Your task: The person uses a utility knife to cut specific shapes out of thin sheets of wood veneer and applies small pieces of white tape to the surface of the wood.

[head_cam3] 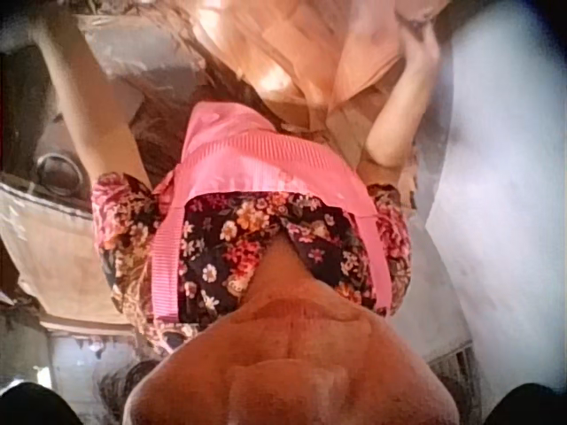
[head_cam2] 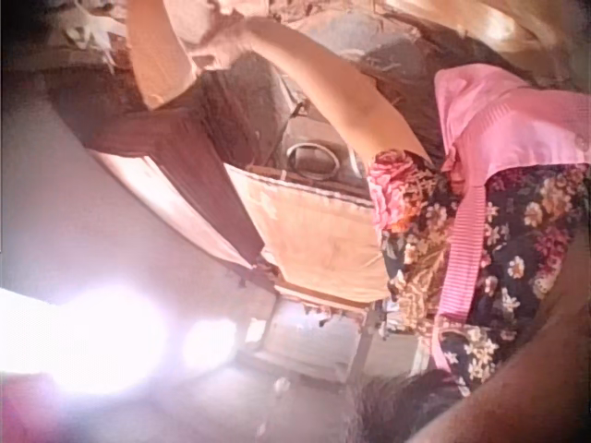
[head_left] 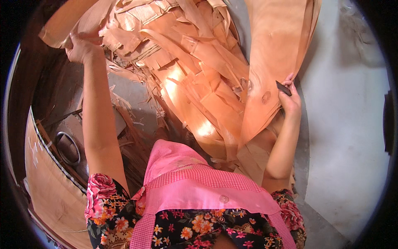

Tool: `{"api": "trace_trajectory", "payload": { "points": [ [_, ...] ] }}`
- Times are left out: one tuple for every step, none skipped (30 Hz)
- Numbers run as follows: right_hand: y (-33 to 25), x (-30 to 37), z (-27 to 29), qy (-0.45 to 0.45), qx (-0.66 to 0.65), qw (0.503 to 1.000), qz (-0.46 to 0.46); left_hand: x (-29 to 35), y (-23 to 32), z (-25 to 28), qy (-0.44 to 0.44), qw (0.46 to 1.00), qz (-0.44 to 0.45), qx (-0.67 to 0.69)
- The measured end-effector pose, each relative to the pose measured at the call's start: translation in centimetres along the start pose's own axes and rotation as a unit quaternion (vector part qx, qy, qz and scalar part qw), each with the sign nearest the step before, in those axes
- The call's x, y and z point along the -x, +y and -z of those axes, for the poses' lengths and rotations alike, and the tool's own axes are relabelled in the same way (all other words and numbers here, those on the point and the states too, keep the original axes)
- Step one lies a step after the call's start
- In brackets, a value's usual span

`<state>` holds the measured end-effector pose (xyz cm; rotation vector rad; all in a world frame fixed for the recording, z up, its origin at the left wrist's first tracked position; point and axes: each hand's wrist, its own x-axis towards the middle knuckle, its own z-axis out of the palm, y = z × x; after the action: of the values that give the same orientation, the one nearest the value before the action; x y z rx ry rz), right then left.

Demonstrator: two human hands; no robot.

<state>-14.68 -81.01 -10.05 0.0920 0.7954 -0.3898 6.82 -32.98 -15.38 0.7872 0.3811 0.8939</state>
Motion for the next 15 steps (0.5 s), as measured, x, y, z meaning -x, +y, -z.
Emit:
{"api": "trace_trajectory", "payload": {
  "points": [
    [0.0,0.0,0.0,-0.003,-0.004,1.0,-0.007,-0.3,0.0,0.0,0.025,0.997,0.061,-0.032],
    [-0.2,-0.8,0.1,-0.002,-0.004,1.0,-0.003,-0.6,-1.3,0.6,-0.018,0.995,0.08,-0.053],
    [-0.2,-0.6,-0.1,-0.003,-0.006,1.0,0.002,-0.7,-2.3,1.8,-0.062,0.99,0.1,-0.072],
    [-0.2,-0.3,-0.1,-0.003,-0.008,1.0,0.007,-0.7,-3.6,3.0,-0.107,0.983,0.12,-0.091],
    [-0.4,-0.4,0.0,-0.012,-0.001,1.0,0.004,-1.0,-5.5,4.1,-0.104,0.979,0.126,-0.12],
    [-1.0,-0.4,0.2,-0.021,0.006,1.0,0.001,-0.9,-6.8,4.5,-0.11,0.972,0.169,-0.119],
    [-1.4,-0.1,0.4,-0.028,0.013,1.0,0.0,-1.2,-8.3,4.5,-0.128,0.971,0.161,-0.12],
    [-1.0,-0.3,0.2,-0.016,0.007,1.0,0.005,-1.8,-9.4,3.7,-0.146,0.969,0.156,-0.125],
    [-0.4,-0.5,-0.1,-0.004,0.001,1.0,0.01,-3.0,-10.2,2.7,-0.106,0.971,0.161,-0.139],
    [0.3,-0.8,-0.5,0.008,-0.003,1.0,0.014,-4.8,-10.5,1.8,-0.115,0.976,0.099,-0.154],
    [0.8,-0.8,-0.6,0.015,-0.005,0.999,0.044,-6.6,-10.7,0.8,-0.127,0.977,0.039,-0.167],
    [1.0,-0.7,-0.6,0.009,0.0,0.999,0.042,-9.1,-10.4,-0.8,-0.12,0.98,-0.04,-0.155],
    [1.0,-0.7,-0.5,0.005,0.003,0.999,0.04,-9.9,-7.8,-2.7,-0.117,0.977,-0.014,-0.179],
    [1.0,-0.7,-0.4,0.0,0.007,0.999,0.036,-10.7,-5.9,-4.0,-0.129,0.973,-0.028,-0.187],
    [1.2,-0.8,-0.4,0.001,0.004,1.0,0.031,-11.7,-4.3,-5.1,-0.149,0.968,-0.045,-0.195]
  ]
}}
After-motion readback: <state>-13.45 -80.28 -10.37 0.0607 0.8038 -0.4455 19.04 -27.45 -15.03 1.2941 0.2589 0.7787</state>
